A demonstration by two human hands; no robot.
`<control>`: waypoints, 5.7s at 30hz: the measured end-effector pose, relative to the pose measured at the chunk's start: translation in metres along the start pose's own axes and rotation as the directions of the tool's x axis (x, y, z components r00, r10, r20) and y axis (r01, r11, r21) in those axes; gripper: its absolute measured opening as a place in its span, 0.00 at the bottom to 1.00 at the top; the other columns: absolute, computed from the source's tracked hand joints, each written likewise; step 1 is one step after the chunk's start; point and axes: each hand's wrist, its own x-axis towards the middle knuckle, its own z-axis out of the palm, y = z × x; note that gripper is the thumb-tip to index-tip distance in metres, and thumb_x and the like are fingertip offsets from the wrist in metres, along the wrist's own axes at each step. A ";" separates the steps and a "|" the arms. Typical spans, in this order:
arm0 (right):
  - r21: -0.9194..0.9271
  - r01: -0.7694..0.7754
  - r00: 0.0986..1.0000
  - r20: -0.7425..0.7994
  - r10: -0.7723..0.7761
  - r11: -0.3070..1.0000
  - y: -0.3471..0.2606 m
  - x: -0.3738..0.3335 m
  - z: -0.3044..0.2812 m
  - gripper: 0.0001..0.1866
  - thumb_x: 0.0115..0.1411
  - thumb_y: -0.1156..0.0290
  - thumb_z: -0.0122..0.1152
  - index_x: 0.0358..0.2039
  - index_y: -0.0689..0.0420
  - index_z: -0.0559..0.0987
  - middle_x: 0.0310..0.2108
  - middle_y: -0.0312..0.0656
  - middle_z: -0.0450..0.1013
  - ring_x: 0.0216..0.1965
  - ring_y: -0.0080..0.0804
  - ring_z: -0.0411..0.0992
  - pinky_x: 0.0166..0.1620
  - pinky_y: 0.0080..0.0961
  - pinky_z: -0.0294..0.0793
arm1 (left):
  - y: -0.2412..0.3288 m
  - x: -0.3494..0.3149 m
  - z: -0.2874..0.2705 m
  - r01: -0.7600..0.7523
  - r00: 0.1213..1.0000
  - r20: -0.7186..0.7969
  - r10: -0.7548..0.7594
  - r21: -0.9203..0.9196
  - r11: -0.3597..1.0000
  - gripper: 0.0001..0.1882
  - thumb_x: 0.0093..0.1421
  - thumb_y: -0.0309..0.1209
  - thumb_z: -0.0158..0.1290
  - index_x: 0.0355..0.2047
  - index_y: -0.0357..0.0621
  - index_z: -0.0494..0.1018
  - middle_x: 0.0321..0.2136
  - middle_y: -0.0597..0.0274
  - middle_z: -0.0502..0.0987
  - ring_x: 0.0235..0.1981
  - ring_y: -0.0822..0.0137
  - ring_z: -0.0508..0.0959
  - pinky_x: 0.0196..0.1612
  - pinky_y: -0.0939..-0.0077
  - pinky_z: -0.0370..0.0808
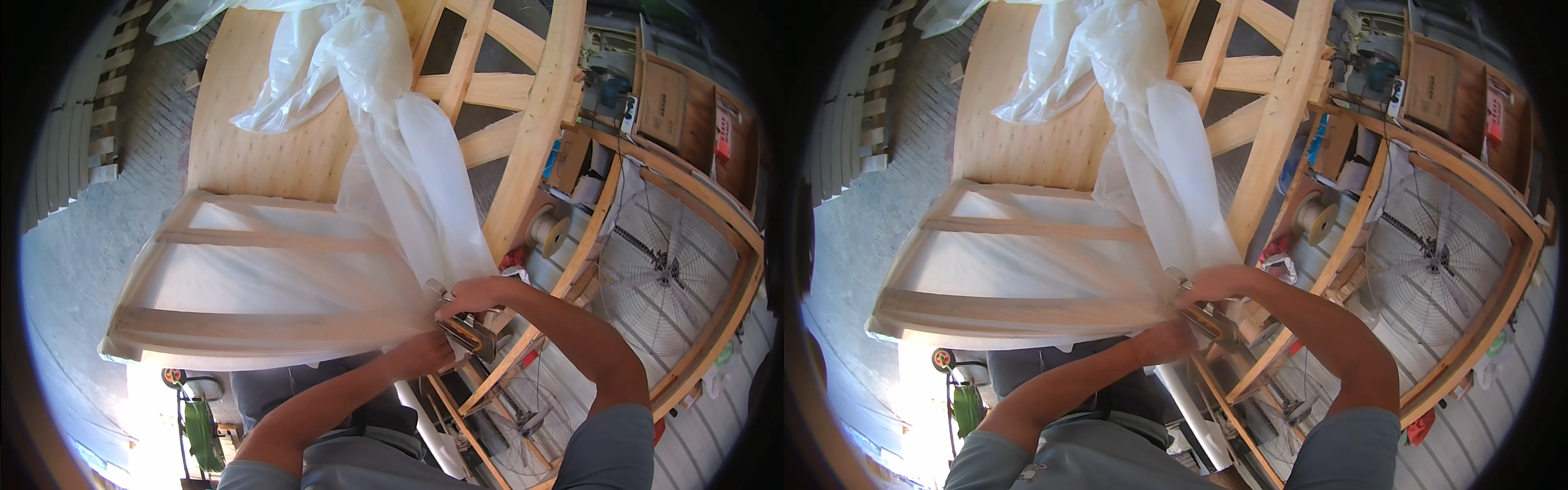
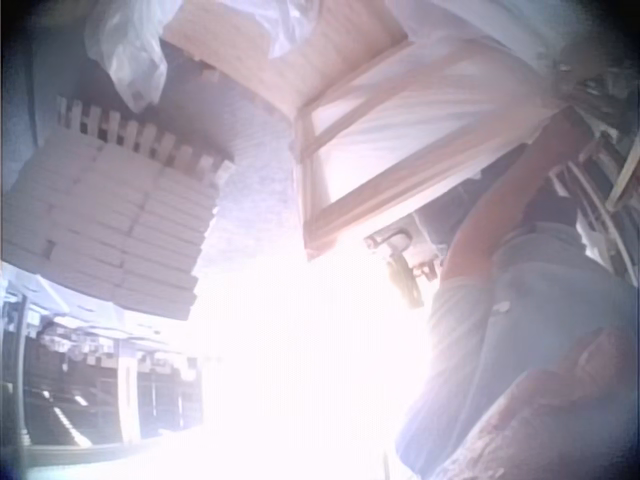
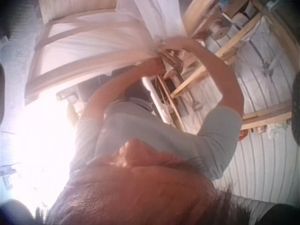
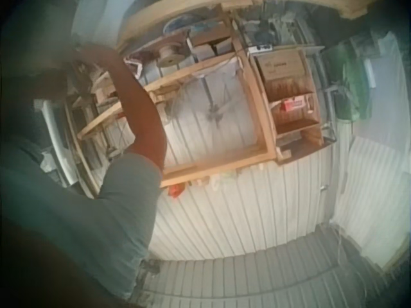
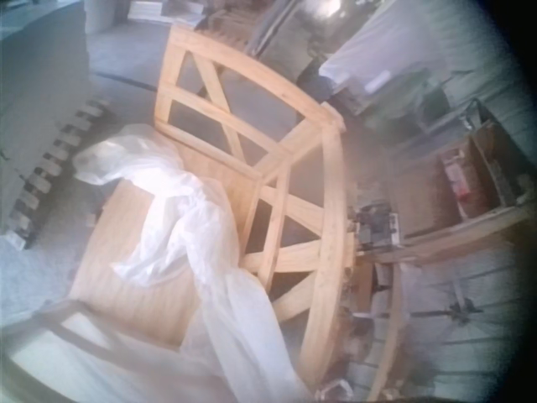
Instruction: The person wraps a wooden chair frame with a large white plastic sheet, smoothing it over the surface and securing it with a staple gun. The person repeatedly staples the plastic to the chair frame, adjusting the sheet as needed.
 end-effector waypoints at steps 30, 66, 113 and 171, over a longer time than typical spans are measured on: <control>-0.197 -0.069 0.899 -0.438 -0.025 0.978 0.066 0.025 0.040 0.43 0.52 0.34 0.53 0.32 0.73 0.80 0.30 0.60 0.76 0.32 0.46 0.77 0.35 0.35 0.76 | 0.000 0.006 -0.011 -0.119 0.992 0.046 0.116 0.060 0.991 0.11 0.44 0.31 0.52 0.28 0.38 0.70 0.34 0.53 0.74 0.44 0.55 0.73 0.55 0.63 0.68; 0.730 0.665 0.669 -0.677 0.308 0.158 0.229 0.228 0.386 0.27 0.59 0.51 0.60 0.16 0.64 0.75 0.11 0.45 0.67 0.11 0.36 0.67 0.18 0.39 0.68 | 0.046 -0.040 -0.091 0.504 0.697 0.046 -0.715 0.679 0.534 0.27 0.59 0.57 0.49 0.38 0.43 0.75 0.41 0.51 0.78 0.46 0.51 0.77 0.47 0.52 0.72; 0.455 0.794 0.512 -0.858 -0.040 0.404 0.639 0.177 0.144 0.29 0.57 0.42 0.56 0.19 0.59 0.79 0.13 0.44 0.72 0.16 0.35 0.73 0.24 0.33 0.71 | 0.020 -0.036 -0.038 0.440 0.478 -0.170 -0.862 0.895 0.068 0.21 0.62 0.48 0.47 0.38 0.41 0.76 0.37 0.51 0.76 0.43 0.54 0.75 0.49 0.57 0.69; -0.181 0.845 0.224 -0.734 -0.641 0.503 0.274 -0.330 -0.458 0.11 0.50 0.69 0.60 0.28 0.65 0.79 0.24 0.43 0.77 0.26 0.31 0.76 0.31 0.26 0.75 | -0.072 0.328 0.017 0.794 -0.596 -0.685 -0.418 -0.582 -0.178 0.25 0.67 0.45 0.37 0.32 0.40 0.77 0.36 0.46 0.79 0.42 0.47 0.76 0.47 0.52 0.69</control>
